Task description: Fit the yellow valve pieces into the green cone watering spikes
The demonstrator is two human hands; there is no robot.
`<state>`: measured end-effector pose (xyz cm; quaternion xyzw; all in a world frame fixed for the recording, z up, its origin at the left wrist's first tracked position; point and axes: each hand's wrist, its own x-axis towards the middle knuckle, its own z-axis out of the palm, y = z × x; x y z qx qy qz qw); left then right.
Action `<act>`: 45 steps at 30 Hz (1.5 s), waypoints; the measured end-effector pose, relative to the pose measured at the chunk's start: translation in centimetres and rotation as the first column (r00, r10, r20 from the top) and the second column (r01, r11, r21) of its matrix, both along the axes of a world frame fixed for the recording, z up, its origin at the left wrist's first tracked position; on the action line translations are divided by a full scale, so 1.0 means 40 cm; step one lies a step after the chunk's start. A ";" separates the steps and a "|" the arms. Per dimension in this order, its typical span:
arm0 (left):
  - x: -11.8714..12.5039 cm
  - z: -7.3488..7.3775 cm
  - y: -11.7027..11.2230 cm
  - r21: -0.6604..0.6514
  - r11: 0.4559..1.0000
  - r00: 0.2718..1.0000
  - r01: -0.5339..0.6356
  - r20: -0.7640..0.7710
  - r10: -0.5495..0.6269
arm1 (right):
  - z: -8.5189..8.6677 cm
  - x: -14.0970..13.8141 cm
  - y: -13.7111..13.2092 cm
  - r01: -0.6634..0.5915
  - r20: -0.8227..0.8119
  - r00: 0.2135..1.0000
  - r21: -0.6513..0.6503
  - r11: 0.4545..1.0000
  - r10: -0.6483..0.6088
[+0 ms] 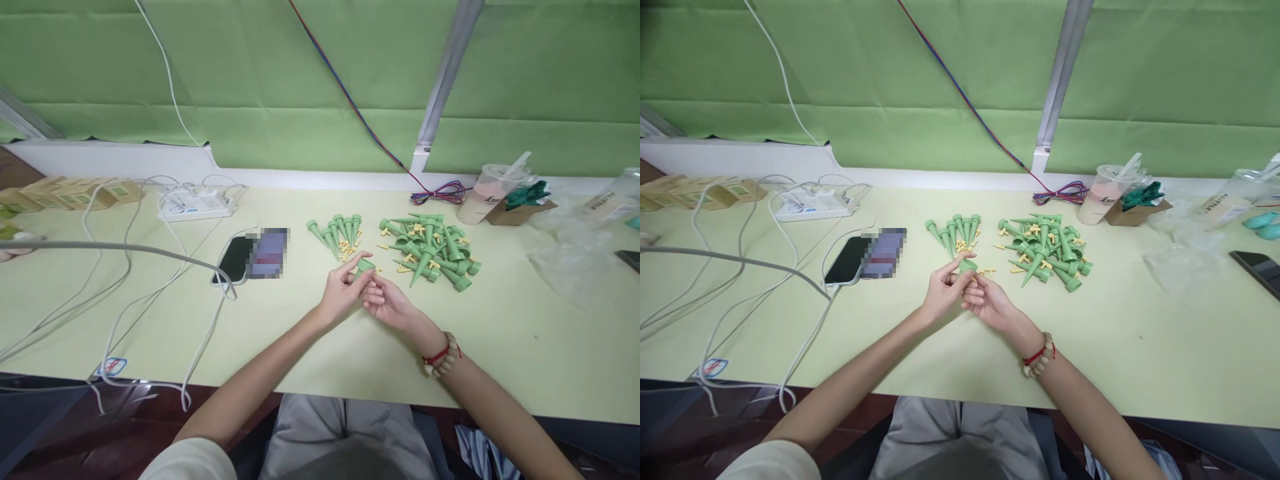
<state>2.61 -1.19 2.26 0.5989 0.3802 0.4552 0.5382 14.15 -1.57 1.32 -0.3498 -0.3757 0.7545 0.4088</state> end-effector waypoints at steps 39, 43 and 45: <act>-0.010 -0.019 0.033 0.136 0.979 0.982 -0.154 -0.092 0.168 | 0.010 -0.002 -0.004 -0.014 0.125 0.992 0.023 1.000 0.011; -0.008 -0.024 0.053 -0.031 0.977 0.977 -0.212 -0.023 0.211 | -0.005 0.014 -0.002 0.004 0.604 0.711 0.508 0.861 -0.360; -0.007 -0.026 0.058 -0.054 0.974 0.976 -0.219 -0.030 0.218 | -0.009 0.026 0.001 -0.125 0.671 0.511 0.677 0.726 -0.538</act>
